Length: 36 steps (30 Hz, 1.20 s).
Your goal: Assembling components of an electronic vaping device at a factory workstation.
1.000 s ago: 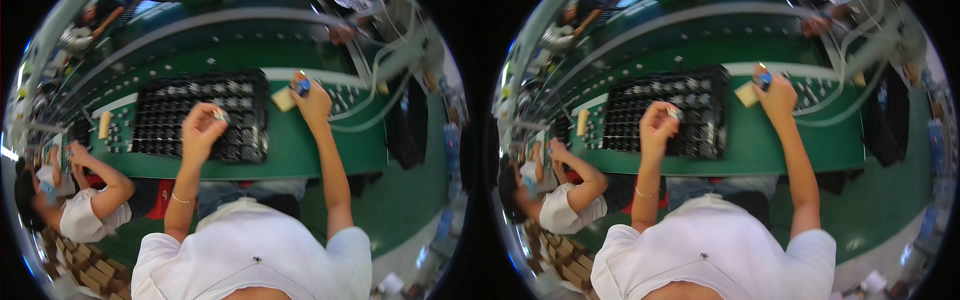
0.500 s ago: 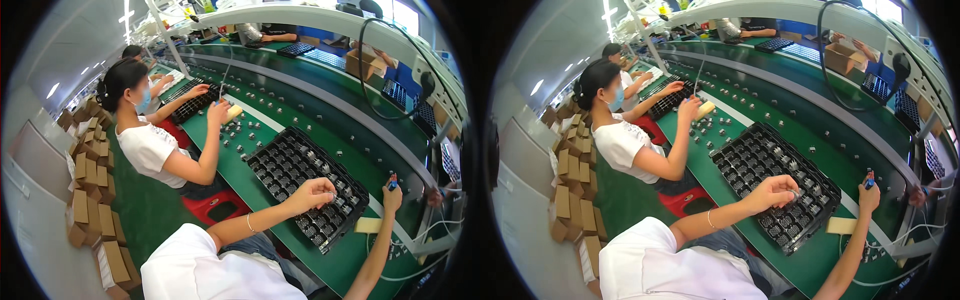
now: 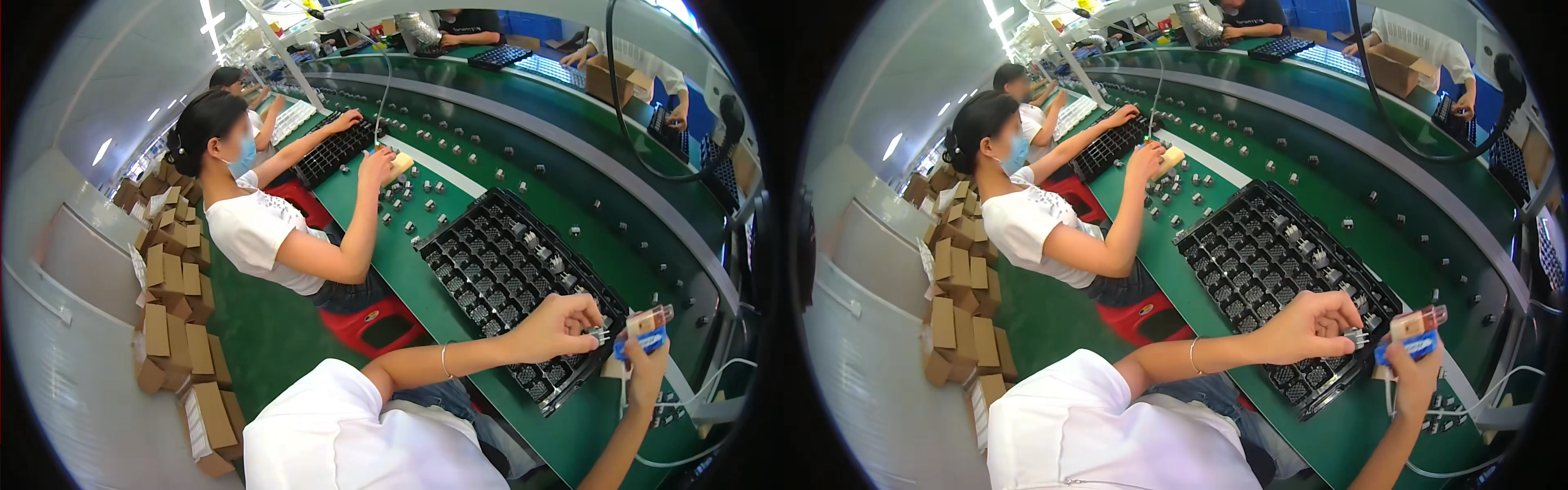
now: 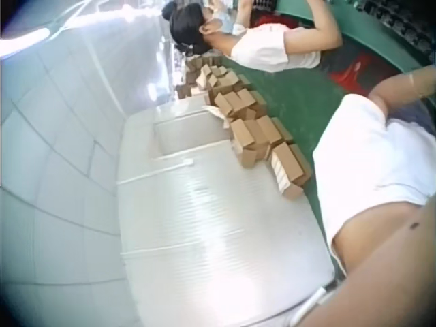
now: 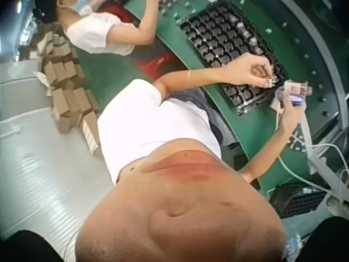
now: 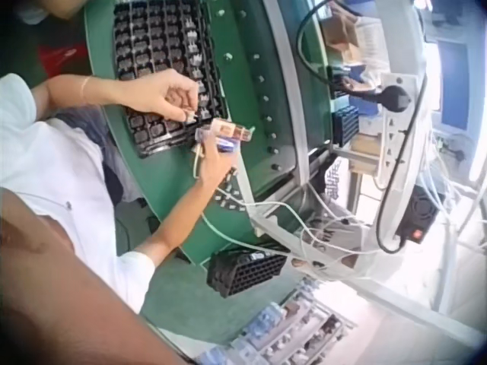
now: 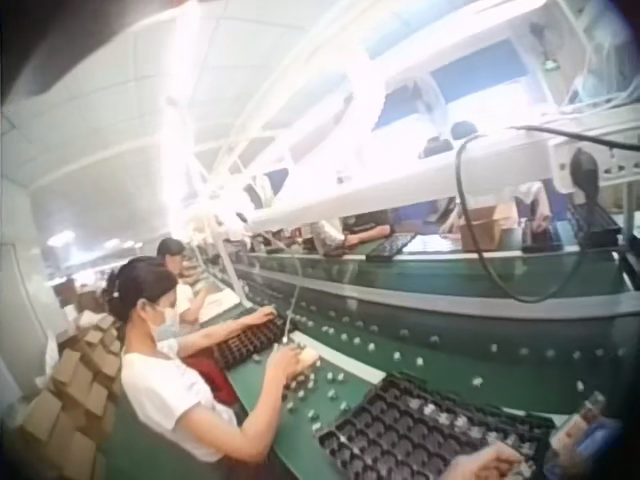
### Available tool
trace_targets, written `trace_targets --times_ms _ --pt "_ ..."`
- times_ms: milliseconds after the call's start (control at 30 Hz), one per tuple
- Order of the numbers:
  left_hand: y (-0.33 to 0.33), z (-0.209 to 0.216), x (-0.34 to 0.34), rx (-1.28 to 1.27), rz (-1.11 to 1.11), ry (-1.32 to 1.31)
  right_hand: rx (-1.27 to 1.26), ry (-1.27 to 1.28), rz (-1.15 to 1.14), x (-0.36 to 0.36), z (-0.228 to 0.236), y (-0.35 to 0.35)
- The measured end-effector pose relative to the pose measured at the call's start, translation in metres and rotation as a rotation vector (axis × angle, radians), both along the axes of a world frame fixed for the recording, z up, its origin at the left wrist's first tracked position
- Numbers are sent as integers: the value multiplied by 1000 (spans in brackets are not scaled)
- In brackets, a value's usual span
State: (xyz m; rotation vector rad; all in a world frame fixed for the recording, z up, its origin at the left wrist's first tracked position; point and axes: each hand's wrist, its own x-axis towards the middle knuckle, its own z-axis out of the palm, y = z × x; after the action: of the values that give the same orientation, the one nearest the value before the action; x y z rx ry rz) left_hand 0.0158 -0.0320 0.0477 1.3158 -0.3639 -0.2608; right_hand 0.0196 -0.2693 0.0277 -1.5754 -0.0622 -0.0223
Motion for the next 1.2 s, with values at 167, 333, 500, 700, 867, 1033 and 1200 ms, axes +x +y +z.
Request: trace_targets --times_ms 167,333,500,700,867,1033,1200 --pt "-11 1 -5 95 -42 -102 203 29 33 -32 5 24" --pt "-15 -2 -12 73 -66 -38 338 -9 -48 -35 -20 17" --pt "-16 -7 -10 5 -115 105 380 60 29 -36 -28 12" --pt "-22 -6 -7 120 -120 14 419 58 111 -39 -37 3" --pt "-20 -2 -5 300 -120 -91 460 99 128 -43 -35 3" --pt "19 11 8 729 202 -495 83 19 -234 -60 -46 -49" --pt "65 6 28 1237 542 -638 -512 -15 -578 -65 -66 -72"
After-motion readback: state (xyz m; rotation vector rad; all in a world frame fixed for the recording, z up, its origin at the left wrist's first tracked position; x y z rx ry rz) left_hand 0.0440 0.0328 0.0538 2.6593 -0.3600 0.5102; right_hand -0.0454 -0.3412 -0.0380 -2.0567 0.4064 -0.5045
